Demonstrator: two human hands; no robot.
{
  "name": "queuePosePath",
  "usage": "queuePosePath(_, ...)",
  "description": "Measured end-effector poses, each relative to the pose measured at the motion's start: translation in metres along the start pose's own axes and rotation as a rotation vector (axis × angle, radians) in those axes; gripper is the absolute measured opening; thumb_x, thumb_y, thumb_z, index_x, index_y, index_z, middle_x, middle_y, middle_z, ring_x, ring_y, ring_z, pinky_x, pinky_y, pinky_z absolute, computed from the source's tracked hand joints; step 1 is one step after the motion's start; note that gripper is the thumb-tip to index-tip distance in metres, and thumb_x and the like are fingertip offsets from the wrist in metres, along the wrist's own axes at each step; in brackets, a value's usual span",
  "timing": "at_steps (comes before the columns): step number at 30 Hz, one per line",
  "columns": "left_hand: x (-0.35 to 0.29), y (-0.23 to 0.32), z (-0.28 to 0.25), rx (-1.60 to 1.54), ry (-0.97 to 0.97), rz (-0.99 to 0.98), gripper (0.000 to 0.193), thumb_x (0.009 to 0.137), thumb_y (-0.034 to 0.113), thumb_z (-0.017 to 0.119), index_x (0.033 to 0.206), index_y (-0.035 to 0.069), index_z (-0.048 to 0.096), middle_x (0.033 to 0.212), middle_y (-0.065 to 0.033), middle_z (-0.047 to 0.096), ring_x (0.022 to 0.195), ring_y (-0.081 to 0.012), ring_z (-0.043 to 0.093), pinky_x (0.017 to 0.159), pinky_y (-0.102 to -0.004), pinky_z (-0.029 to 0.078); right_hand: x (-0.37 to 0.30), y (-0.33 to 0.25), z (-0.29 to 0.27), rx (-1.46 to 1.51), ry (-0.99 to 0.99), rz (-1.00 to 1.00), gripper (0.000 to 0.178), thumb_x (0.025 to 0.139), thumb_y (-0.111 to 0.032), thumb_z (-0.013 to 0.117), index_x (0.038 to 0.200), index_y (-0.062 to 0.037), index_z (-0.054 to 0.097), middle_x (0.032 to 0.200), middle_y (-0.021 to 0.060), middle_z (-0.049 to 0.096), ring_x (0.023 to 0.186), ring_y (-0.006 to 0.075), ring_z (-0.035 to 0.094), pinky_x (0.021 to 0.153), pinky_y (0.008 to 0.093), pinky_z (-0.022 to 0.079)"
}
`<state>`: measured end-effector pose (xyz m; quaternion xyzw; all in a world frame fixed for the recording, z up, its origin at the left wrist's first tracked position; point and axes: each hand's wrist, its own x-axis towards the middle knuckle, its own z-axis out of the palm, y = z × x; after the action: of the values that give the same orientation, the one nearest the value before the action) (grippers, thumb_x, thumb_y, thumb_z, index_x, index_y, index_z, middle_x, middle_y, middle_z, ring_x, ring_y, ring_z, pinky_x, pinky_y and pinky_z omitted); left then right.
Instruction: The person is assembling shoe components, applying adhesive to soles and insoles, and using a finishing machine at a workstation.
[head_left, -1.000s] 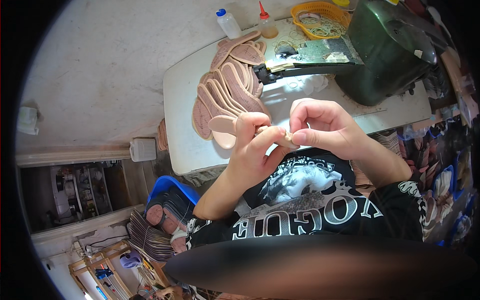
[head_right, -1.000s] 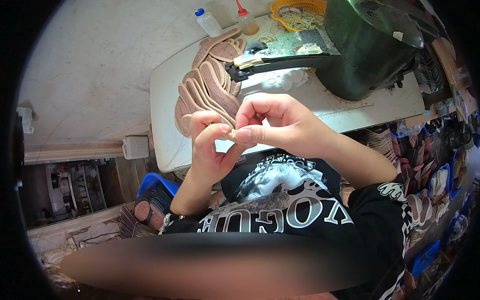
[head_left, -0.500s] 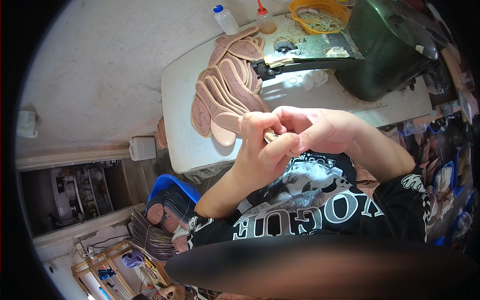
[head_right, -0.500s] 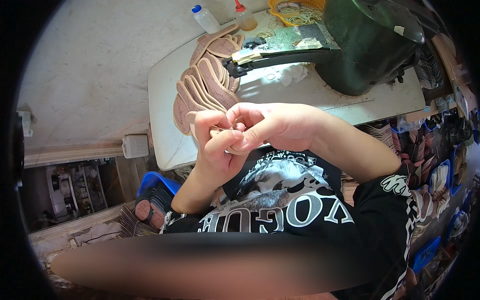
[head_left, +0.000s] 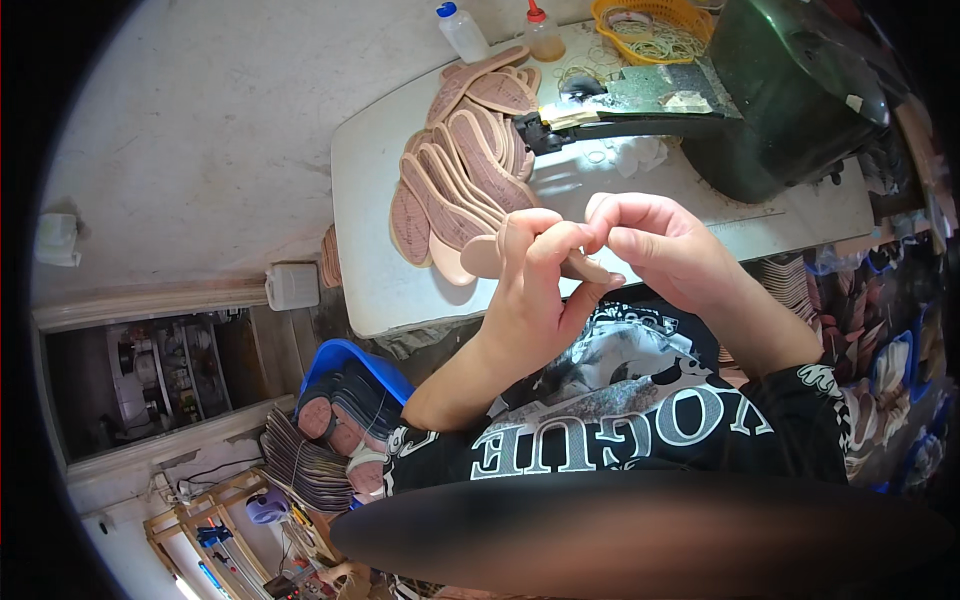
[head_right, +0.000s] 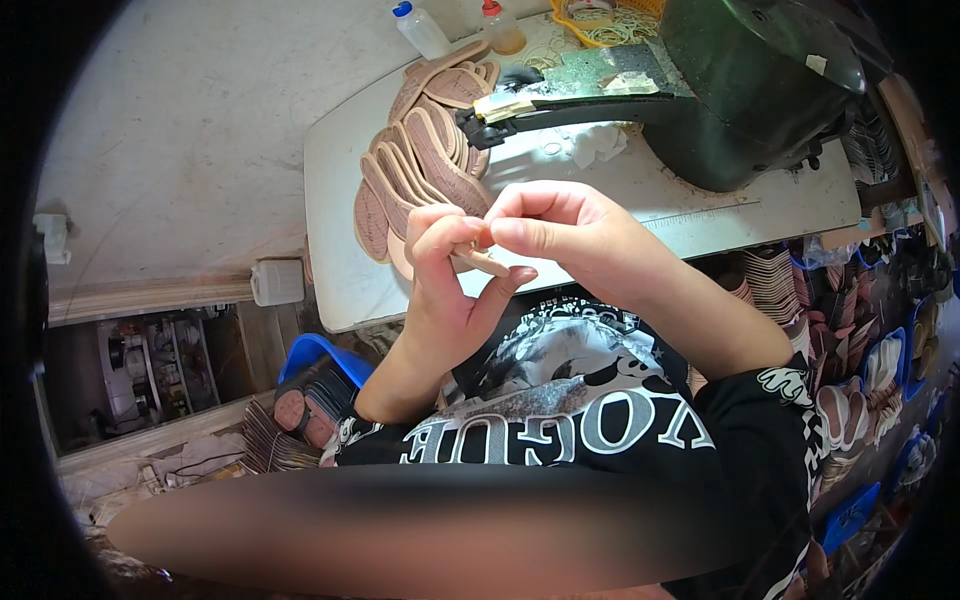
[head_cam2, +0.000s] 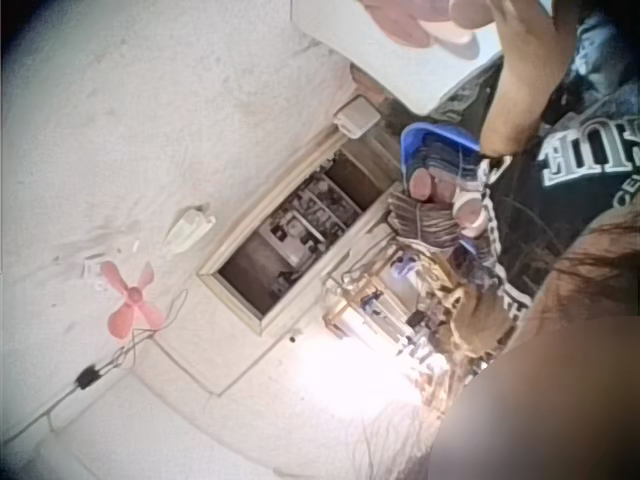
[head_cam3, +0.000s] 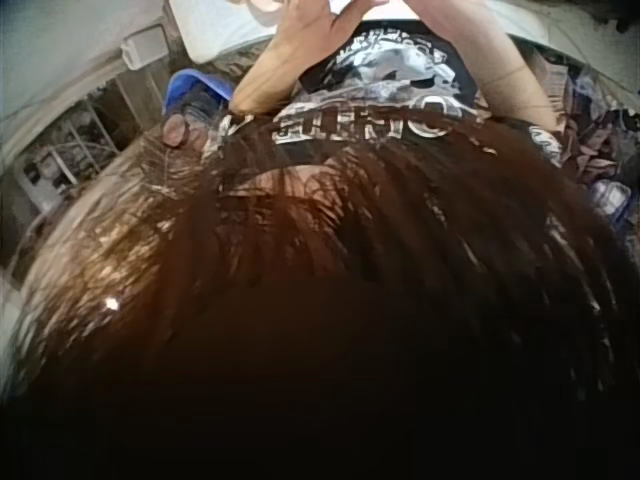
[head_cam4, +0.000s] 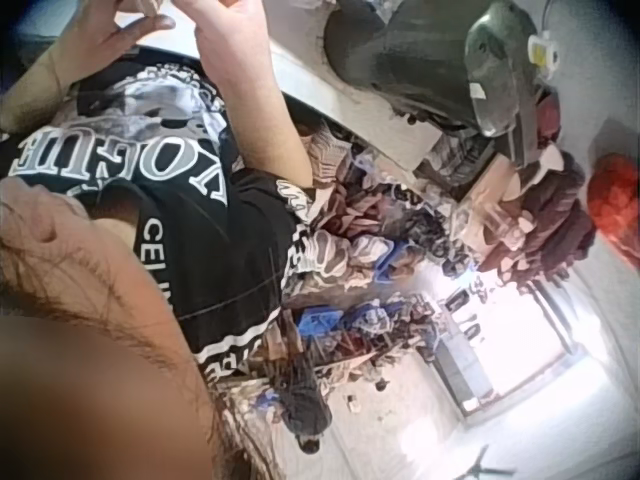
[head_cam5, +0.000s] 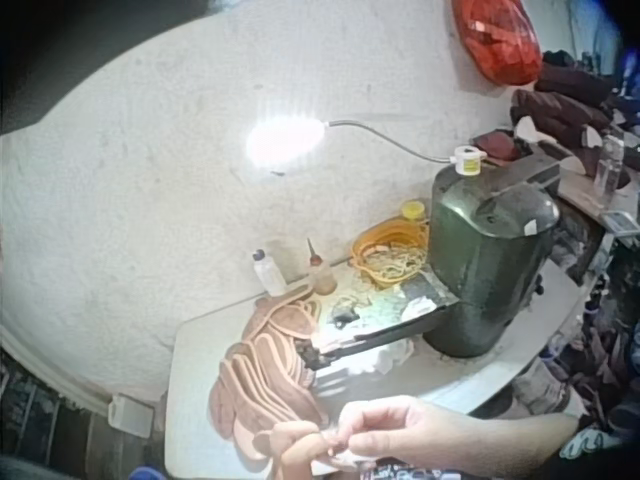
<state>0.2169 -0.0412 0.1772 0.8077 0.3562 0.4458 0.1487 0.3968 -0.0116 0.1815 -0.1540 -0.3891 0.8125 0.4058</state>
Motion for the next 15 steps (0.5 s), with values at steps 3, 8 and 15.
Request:
queuePosePath(3,0.001,0.002,-0.001,0.073,0.008,0.010,0.067,0.070,0.004,0.080,0.124,0.007,0.042,0.107,-0.0141,0.047,0.092,-0.0282,0.050,0.078,-0.0383,0.041,-0.003,-0.011,0.004,-0.102,0.010,0.060,0.016,0.090,-0.019,0.067,0.091,-0.0049,0.060,0.092,-0.0015,0.053,0.086,0.0086,0.053,0.078,0.0242,0.042)
queuePosePath(8,0.005,0.008,-0.004,0.213,-0.002,0.042,0.075,0.068,0.002,0.081,0.130,0.004,0.040,0.109,-0.0136,0.048,0.090,-0.0256,0.052,0.077,-0.0358,0.043,0.001,-0.032,0.004,-0.239,-0.023,0.164,0.015,0.088,-0.017,0.068,0.088,-0.0047,0.061,0.084,-0.0009,0.057,0.080,0.0077,0.052,0.077,0.0245,0.041)
queuePosePath(15,0.002,0.000,-0.001,0.169,-0.010,0.112,0.075,0.067,0.002,0.080,0.132,0.008,0.043,0.106,-0.0118,0.049,0.089,-0.0269,0.051,0.076,-0.0382,0.040,0.009,-0.036,-0.009,-0.117,-0.172,0.332,0.020,0.086,-0.021,0.070,0.093,-0.0019,0.067,0.085,0.0002,0.064,0.080,0.0079,0.056,0.078,0.0252,0.041)
